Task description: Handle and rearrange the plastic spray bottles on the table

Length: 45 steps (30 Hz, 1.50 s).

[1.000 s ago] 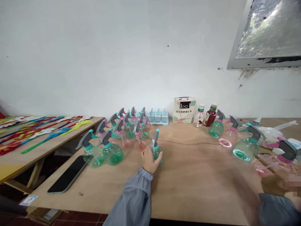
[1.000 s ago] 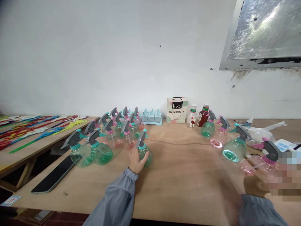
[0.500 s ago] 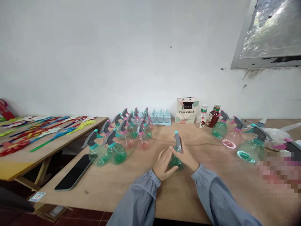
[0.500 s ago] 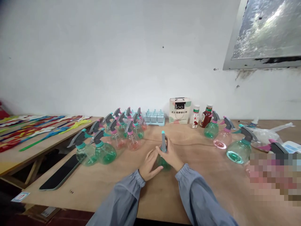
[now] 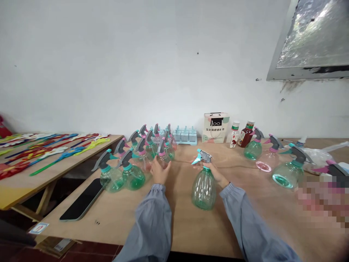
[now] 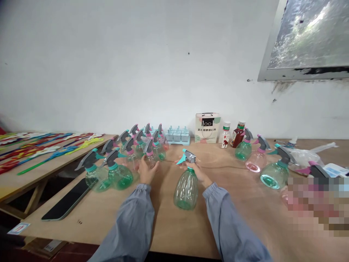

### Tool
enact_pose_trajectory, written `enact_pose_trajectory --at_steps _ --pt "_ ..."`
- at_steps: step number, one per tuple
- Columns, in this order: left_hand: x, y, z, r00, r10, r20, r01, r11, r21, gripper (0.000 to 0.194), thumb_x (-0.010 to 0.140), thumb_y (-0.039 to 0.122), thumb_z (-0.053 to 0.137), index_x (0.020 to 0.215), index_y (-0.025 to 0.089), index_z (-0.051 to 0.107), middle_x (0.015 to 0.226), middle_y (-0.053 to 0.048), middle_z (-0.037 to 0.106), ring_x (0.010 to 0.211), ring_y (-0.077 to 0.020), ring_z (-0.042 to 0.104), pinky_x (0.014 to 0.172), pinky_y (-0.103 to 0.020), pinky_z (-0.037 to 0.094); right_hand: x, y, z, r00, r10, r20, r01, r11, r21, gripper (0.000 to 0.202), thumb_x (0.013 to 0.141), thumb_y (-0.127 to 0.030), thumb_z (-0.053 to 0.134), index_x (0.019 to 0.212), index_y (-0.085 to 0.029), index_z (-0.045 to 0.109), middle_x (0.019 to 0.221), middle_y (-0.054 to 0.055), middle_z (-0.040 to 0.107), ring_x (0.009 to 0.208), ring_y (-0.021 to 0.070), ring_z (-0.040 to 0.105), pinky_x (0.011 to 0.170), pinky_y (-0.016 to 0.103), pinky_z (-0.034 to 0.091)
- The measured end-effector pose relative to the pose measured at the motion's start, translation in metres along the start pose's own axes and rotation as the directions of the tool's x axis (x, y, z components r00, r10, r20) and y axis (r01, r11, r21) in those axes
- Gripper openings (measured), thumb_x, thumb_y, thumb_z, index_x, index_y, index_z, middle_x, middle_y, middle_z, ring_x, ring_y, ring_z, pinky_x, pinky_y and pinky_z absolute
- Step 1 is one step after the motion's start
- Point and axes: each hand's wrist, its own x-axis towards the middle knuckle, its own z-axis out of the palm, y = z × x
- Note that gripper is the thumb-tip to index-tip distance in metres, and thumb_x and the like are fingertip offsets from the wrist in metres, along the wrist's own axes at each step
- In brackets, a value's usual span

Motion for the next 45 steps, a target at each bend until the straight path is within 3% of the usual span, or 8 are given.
enact_pose_trajectory --at_steps 9,14,20,26,32,38,43,45 --pt "-0.035 0.002 0.014 0.988 0.153 0.019 -0.154 0.984 0.086 0.072 0.077 0.048 0.066 0.139 0.018 0.043 0.136 -0.018 0.058 0.126 -0.0337 0.054 0.106 -0.053 0.037 -0.003 0.014 0.0 0.987 -0.049 -0.153 0.042 0.998 -0.046 0.044 0.072 -0.054 0.063 0.101 -0.021 0.07 0.09 0.008 0.077 0.106 0.0295 0.067 0.094 0.042 0.05" --pt "-0.042 0.005 0.021 0.981 0.187 0.051 -0.192 0.977 0.095 0.072 0.076 0.047 0.066 0.139 0.02 0.043 0.136 -0.018 0.058 0.126 -0.0324 0.054 0.106 -0.051 0.035 -0.007 0.014 0.003 0.999 -0.008 -0.048 0.008 1.0 0.013 0.044 0.076 -0.053 0.06 0.107 -0.023 0.069 0.093 0.008 0.076 0.102 0.0283 0.068 0.091 0.042 0.052" --pt "-0.042 0.009 0.018 0.982 0.18 0.05 -0.184 0.979 0.09 0.071 0.077 0.048 0.066 0.139 0.02 0.044 0.135 -0.018 0.059 0.126 -0.0326 0.054 0.106 -0.051 0.035 -0.009 0.014 0.008 0.998 -0.032 -0.061 0.03 0.999 -0.042 0.044 0.073 -0.051 0.06 0.105 -0.023 0.069 0.089 0.007 0.076 0.096 0.0281 0.069 0.091 0.042 0.05" --pt "-0.042 0.016 0.014 0.984 0.158 0.077 -0.165 0.982 0.097 0.07 0.075 0.048 0.067 0.137 0.02 0.046 0.133 -0.017 0.06 0.125 -0.033 0.055 0.105 -0.051 0.035 -0.009 0.017 0.009 0.999 0.015 0.03 -0.016 1.0 0.013 0.044 0.074 -0.053 0.058 0.104 -0.023 0.068 0.094 0.008 0.076 0.1 0.0281 0.068 0.088 0.041 0.05" --pt "-0.044 0.015 0.016 0.981 0.174 0.081 -0.18 0.98 0.081 0.07 0.075 0.047 0.067 0.136 0.019 0.046 0.134 -0.018 0.06 0.126 -0.0333 0.054 0.106 -0.052 0.034 -0.008 0.018 0.008 0.989 -0.096 -0.116 0.096 0.995 -0.003 0.034 0.074 -0.048 0.06 0.095 -0.023 0.069 0.088 0.007 0.076 0.102 0.0279 0.067 0.092 0.039 0.048" --pt "-0.044 0.012 0.02 0.983 0.174 0.056 -0.178 0.98 0.093 0.07 0.076 0.047 0.066 0.137 0.019 0.045 0.134 -0.017 0.06 0.125 -0.0319 0.055 0.107 -0.051 0.033 -0.009 0.02 0.009 0.999 -0.029 -0.043 0.032 0.997 0.074 0.037 0.074 -0.05 0.063 0.1 -0.025 0.068 0.09 0.005 0.075 0.096 0.0267 0.068 0.086 0.039 0.05" --pt "-0.045 0.015 0.017 0.982 0.175 0.076 -0.182 0.978 0.1 0.07 0.076 0.045 0.066 0.137 0.018 0.045 0.135 -0.017 0.06 0.127 -0.0314 0.054 0.107 -0.05 0.034 -0.009 0.015 0.014 0.97 -0.092 -0.225 0.112 0.991 0.077 0.031 0.072 -0.052 0.066 0.086 -0.025 0.067 0.079 0.004 0.074 0.09 0.0254 0.067 0.082 0.036 0.05" --pt "-0.044 0.016 0.015 0.982 0.173 0.08 -0.18 0.979 0.095 0.071 0.075 0.044 0.067 0.136 0.017 0.045 0.135 -0.017 0.06 0.127 -0.0316 0.055 0.107 -0.05 0.034 -0.009 0.013 0.014 0.975 -0.075 -0.212 0.096 0.991 0.093 0.031 0.071 -0.052 0.067 0.087 -0.025 0.068 0.081 0.004 0.075 0.092 0.0258 0.067 0.083 0.036 0.05"
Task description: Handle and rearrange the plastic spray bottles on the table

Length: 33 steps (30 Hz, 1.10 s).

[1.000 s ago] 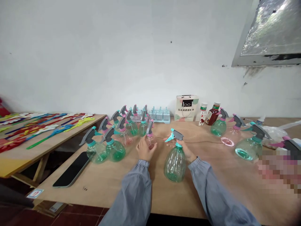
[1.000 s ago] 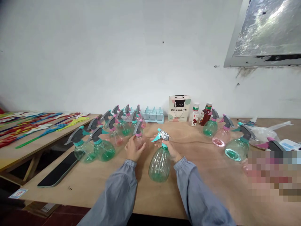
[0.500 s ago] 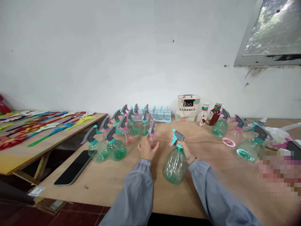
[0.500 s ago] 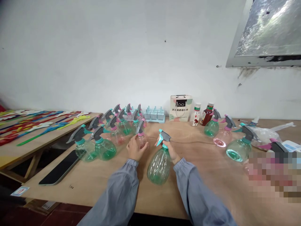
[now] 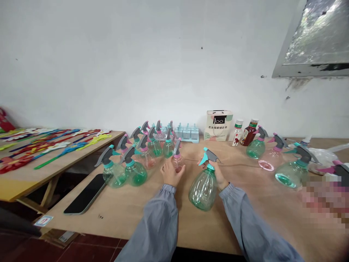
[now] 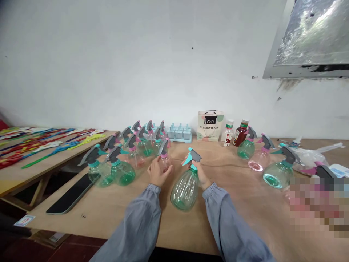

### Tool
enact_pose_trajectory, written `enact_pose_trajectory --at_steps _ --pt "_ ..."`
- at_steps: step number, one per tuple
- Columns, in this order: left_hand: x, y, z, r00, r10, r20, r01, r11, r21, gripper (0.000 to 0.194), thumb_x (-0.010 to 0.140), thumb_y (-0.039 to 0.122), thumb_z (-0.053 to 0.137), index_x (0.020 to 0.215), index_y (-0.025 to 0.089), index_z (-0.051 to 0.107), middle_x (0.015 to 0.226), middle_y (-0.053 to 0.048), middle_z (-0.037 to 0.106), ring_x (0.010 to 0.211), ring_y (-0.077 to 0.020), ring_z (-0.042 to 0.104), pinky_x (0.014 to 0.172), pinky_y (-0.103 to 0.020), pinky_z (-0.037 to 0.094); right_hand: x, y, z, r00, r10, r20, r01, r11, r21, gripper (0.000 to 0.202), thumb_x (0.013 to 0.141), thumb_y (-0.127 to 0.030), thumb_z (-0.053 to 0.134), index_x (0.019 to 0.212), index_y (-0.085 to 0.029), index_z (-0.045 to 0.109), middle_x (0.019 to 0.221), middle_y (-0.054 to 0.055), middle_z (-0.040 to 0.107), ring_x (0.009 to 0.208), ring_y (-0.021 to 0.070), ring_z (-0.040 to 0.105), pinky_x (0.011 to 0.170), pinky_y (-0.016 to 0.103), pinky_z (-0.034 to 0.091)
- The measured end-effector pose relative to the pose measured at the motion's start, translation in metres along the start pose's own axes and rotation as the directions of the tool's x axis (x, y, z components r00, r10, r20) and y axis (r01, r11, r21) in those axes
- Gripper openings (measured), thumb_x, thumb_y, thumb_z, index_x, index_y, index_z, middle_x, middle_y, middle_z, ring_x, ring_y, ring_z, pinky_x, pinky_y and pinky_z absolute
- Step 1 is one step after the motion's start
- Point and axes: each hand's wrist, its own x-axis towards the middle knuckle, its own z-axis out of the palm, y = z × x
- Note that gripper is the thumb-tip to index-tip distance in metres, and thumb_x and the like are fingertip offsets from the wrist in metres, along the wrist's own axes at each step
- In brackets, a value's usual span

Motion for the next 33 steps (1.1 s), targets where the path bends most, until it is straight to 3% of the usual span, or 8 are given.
enact_pose_trajectory --at_steps 4,9,15,18,21,25,29,33 --pt "0.001 -0.002 -0.001 1.0 0.0 0.022 0.0 1.0 -0.013 0.071 0.075 0.046 0.067 0.136 0.019 0.045 0.135 -0.016 0.06 0.126 -0.0315 0.055 0.107 -0.051 0.034 -0.001 0.0 -0.001 0.995 0.032 0.094 -0.031 0.999 -0.015 0.036 0.073 -0.053 0.066 0.095 -0.025 0.069 0.092 0.005 0.076 0.101 0.0267 0.066 0.09 0.038 0.049" --pt "0.001 -0.006 0.002 0.999 0.032 0.012 -0.032 0.999 -0.013 0.07 0.077 0.048 0.065 0.137 0.019 0.044 0.136 -0.017 0.059 0.127 -0.0323 0.054 0.107 -0.052 0.034 -0.002 0.0 0.002 0.997 -0.064 -0.051 0.057 0.99 -0.129 0.034 0.074 -0.056 0.064 0.084 -0.024 0.069 0.086 0.004 0.075 0.097 0.0255 0.068 0.093 0.037 0.048" --pt "0.001 -0.008 0.005 0.999 0.051 0.0 -0.051 0.999 -0.005 0.069 0.078 0.047 0.064 0.138 0.018 0.045 0.135 -0.017 0.059 0.126 -0.0323 0.055 0.106 -0.051 0.036 -0.001 -0.011 -0.006 0.991 -0.099 -0.09 0.074 0.966 -0.248 0.043 0.078 -0.061 0.064 0.099 -0.024 0.071 0.098 0.005 0.077 0.102 0.026 0.068 0.09 0.038 0.052" --pt "0.001 -0.009 0.006 0.999 0.05 0.001 -0.05 0.999 -0.016 0.069 0.078 0.048 0.065 0.138 0.019 0.044 0.135 -0.017 0.059 0.126 -0.0321 0.055 0.106 -0.051 0.036 -0.001 -0.023 -0.029 0.964 -0.183 -0.191 0.099 0.92 -0.38 0.044 0.079 -0.063 0.065 0.096 -0.023 0.073 0.1 0.007 0.077 0.104 0.0263 0.069 0.092 0.04 0.052" --pt "0.002 -0.009 0.007 0.999 0.047 0.0 -0.047 0.998 -0.028 0.069 0.078 0.047 0.065 0.138 0.019 0.044 0.135 -0.017 0.059 0.126 -0.032 0.055 0.106 -0.051 0.036 -0.004 -0.043 -0.064 0.9 -0.298 -0.318 0.083 0.833 -0.547 0.044 0.077 -0.062 0.069 0.097 -0.023 0.074 0.099 0.008 0.077 0.103 0.0264 0.069 0.094 0.043 0.052" --pt "0.003 -0.01 0.006 0.998 0.056 0.031 -0.055 0.998 -0.036 0.07 0.078 0.047 0.066 0.139 0.019 0.044 0.136 -0.018 0.058 0.127 -0.0322 0.054 0.106 -0.05 0.037 -0.005 -0.07 -0.113 0.814 -0.472 -0.337 0.099 0.686 -0.721 0.052 0.072 -0.063 0.072 0.106 -0.024 0.073 0.095 0.006 0.077 0.1 0.0265 0.068 0.095 0.045 0.052" --pt "0.002 -0.011 0.007 0.994 0.082 0.069 -0.078 0.995 -0.054 0.071 0.079 0.047 0.065 0.14 0.019 0.042 0.138 -0.017 0.057 0.129 -0.0318 0.053 0.106 -0.05 0.037 -0.006 -0.082 -0.148 0.776 -0.489 -0.397 0.003 0.634 -0.774 0.065 0.067 -0.065 0.073 0.116 -0.022 0.07 0.09 0.004 0.075 0.092 0.0252 0.068 0.09 0.043 0.052" --pt "0.002 -0.012 0.007 0.994 0.086 0.06 -0.083 0.995 -0.057 0.07 0.079 0.047 0.066 0.14 0.02 0.042 0.138 -0.017 0.057 0.129 -0.0315 0.052 0.106 -0.05 0.037 -0.005 -0.08 -0.162 0.747 -0.51 -0.426 -0.037 0.608 -0.793 0.066 0.07 -0.064 0.07 0.12 -0.022 0.068 0.092 0.005 0.074 0.089 0.0239 0.067 0.085 0.04 0.053"
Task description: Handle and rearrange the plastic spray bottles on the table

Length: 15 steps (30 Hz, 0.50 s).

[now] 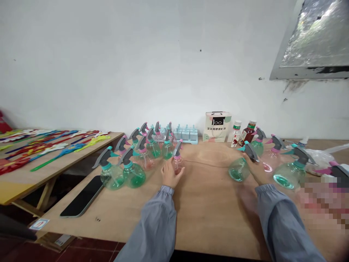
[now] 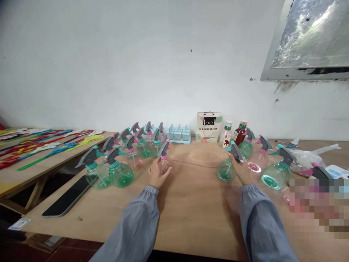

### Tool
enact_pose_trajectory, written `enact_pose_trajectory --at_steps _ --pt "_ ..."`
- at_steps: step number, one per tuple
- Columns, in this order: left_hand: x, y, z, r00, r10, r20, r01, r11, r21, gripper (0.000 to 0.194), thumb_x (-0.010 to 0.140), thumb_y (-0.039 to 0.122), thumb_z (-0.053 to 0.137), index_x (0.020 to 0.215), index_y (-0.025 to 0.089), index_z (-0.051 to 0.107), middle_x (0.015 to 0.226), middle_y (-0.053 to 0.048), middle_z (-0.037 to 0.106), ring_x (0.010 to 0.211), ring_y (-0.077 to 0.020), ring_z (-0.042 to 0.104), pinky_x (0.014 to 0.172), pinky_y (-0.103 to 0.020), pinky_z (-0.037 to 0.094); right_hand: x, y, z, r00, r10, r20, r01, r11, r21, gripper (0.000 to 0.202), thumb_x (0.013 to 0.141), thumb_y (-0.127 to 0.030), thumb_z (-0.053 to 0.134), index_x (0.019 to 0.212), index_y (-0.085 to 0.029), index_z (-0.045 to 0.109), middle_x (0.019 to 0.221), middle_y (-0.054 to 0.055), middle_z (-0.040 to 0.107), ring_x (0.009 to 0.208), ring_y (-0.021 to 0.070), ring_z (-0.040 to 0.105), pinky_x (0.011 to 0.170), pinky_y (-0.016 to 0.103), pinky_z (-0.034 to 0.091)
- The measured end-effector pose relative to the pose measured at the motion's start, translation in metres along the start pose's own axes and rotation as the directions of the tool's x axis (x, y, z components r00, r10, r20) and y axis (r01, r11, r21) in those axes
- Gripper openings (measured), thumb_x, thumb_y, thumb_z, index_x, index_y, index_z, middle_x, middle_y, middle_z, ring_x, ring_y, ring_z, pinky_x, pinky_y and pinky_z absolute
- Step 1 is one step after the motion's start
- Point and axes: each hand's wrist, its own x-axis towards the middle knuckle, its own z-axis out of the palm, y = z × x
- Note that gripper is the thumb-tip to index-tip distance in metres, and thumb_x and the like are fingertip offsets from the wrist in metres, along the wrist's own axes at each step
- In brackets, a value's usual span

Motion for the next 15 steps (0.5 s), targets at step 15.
enact_pose_trajectory --at_steps 15 --pt "0.003 -0.003 0.003 0.996 0.064 -0.054 -0.068 0.996 -0.061 0.069 0.076 0.044 0.069 0.135 0.017 0.045 0.128 -0.016 0.06 0.118 -0.0332 0.058 0.097 -0.047 0.047 -0.015 0.003 -0.004 0.991 -0.046 0.122 0.043 0.999 0.034 0.074 0.073 -0.066 0.067 0.134 -0.025 0.052 0.124 0.01 0.065 0.108 0.0271 0.063 0.099 0.047 0.049"
